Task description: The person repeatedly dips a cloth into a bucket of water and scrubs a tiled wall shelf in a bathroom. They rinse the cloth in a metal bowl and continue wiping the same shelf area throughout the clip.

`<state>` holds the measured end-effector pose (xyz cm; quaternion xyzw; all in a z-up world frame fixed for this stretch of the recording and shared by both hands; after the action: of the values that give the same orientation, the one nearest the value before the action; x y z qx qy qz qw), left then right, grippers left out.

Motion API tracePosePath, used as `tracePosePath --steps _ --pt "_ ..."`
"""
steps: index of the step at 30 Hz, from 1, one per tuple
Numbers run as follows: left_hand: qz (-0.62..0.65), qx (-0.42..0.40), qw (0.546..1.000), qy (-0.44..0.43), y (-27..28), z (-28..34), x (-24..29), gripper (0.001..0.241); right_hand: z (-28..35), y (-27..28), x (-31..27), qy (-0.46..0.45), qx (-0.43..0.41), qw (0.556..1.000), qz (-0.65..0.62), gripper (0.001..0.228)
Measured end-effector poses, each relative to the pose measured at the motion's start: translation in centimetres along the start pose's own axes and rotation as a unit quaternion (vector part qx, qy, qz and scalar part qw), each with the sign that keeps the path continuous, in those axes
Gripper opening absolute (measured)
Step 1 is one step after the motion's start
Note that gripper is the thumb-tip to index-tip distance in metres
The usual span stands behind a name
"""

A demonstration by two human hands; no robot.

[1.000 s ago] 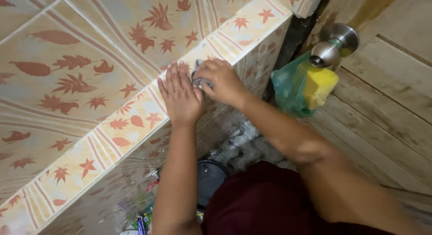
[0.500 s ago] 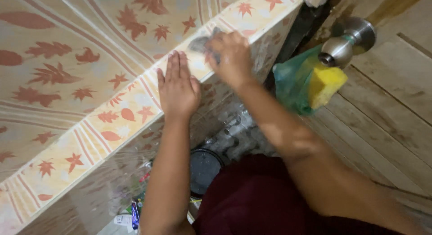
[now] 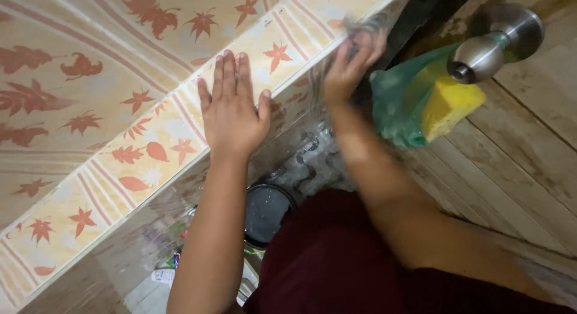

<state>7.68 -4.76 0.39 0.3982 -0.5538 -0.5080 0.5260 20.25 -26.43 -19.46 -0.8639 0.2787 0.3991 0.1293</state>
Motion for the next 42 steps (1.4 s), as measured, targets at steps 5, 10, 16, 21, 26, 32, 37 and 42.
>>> tracePosePath --steps 5,10,16,21,26,32,37,42 --pt "-0.006 0.016 1.000 -0.006 -0.1 0.2 0.1 0.071 15.2 -0.1 -2.5 0.031 -0.242 0.968 0.052 0.031" --pt "-0.009 0.018 1.000 -0.013 0.0 -0.2 -0.1 0.071 6.8 3.5 1.4 -0.016 -0.068 0.997 0.018 0.059" --pt "-0.016 0.001 1.000 -0.007 -0.6 -0.1 -0.4 0.070 -2.5 1.2 6.9 -0.058 0.059 0.997 -0.002 0.055" --pt "-0.023 0.002 1.000 -0.008 -0.6 -0.2 -0.3 0.071 7.1 0.8 13.6 -0.270 0.113 0.952 -0.090 0.061" --pt "-0.021 0.005 1.000 -0.011 -0.4 0.0 -0.1 0.070 15.9 1.7 9.3 -0.407 -0.004 0.905 -0.122 0.059" --pt "-0.039 -0.002 0.999 -0.026 -0.7 0.1 -0.4 0.069 9.0 1.1 3.4 -0.174 -0.068 0.982 0.041 0.055" --pt "-0.034 -0.010 0.999 -0.010 -0.4 -0.2 -0.2 0.070 8.0 -0.1 14.5 -0.296 0.101 0.945 -0.100 0.055" --pt "-0.040 -0.019 0.999 0.002 -0.3 -0.3 0.0 0.071 14.0 -0.9 15.9 -0.485 0.107 0.829 -0.259 0.056"
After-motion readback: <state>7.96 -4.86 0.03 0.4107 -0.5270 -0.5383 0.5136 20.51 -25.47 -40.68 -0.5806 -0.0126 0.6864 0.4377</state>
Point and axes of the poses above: each hand's wrist, its own z-axis away from the middle knuckle, its own y-axis out of the back of the hand, x = y × z, the point moved 1 cm from there along -z, towards the middle knuckle, and after that the axes turned 12 degrees about -x, right-handed, at the moved point
